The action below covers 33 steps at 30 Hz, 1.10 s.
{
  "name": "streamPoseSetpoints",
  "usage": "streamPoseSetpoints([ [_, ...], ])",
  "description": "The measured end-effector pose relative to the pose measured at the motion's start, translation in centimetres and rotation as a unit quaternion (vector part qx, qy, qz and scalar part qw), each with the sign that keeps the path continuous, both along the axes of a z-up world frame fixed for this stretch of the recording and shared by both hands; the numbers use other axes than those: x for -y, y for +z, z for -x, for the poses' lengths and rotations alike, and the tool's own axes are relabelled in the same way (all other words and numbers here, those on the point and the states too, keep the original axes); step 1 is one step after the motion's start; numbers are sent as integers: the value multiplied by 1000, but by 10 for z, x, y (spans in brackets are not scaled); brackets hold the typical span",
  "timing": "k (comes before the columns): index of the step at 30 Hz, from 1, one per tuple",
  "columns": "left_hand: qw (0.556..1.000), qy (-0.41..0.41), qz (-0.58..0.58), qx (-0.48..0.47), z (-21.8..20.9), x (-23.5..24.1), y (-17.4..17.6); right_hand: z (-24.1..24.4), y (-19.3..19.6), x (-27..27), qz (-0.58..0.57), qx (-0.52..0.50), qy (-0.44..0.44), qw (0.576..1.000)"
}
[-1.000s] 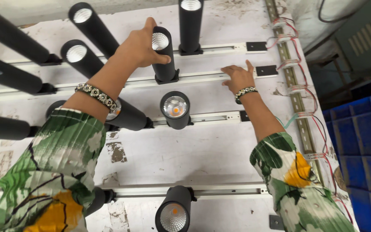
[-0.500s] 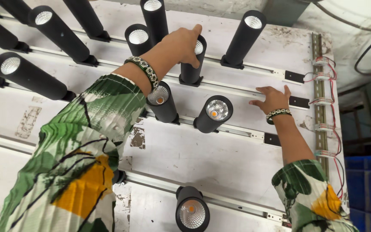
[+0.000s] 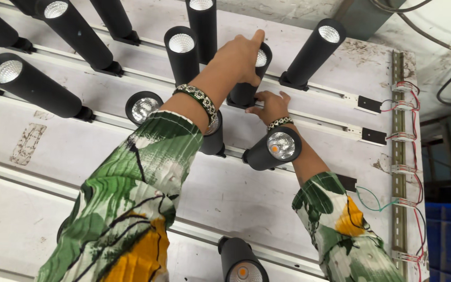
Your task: The person pushes several cylindrical black light fixtures into place along aluminum tracks and presses wire connectors into the base of each unit.
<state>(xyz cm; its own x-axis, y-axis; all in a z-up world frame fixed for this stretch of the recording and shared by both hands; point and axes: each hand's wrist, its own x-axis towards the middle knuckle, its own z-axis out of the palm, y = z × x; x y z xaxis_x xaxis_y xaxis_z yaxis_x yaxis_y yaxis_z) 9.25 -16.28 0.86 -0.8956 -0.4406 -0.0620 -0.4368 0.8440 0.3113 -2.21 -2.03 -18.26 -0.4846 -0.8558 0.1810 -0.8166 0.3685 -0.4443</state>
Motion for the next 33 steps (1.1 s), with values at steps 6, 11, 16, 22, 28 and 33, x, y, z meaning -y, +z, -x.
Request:
streamPoseSetpoints([
  [6,1000,-8,4,-5,3,3,-6,-22,7,-6,22,-124,-37,991],
  [11,999,-2,13,-31,3,3,-9,-33,14,-8,66,-156,-41,985],
  [16,1000,8,20,-12,2,-3,-9,-43,13,-4,54,-193,-60,978],
  [22,999,11,29,-9,0,-4,-7,-32,23,-14,47,-158,-21,986],
  [28,994,4,61,87,-1,-10,18,18,19,-61,139,-201,-81,966],
  [33,989,-61,136,-7,25,-16,38,91,3,-100,31,-110,-196,974],
])
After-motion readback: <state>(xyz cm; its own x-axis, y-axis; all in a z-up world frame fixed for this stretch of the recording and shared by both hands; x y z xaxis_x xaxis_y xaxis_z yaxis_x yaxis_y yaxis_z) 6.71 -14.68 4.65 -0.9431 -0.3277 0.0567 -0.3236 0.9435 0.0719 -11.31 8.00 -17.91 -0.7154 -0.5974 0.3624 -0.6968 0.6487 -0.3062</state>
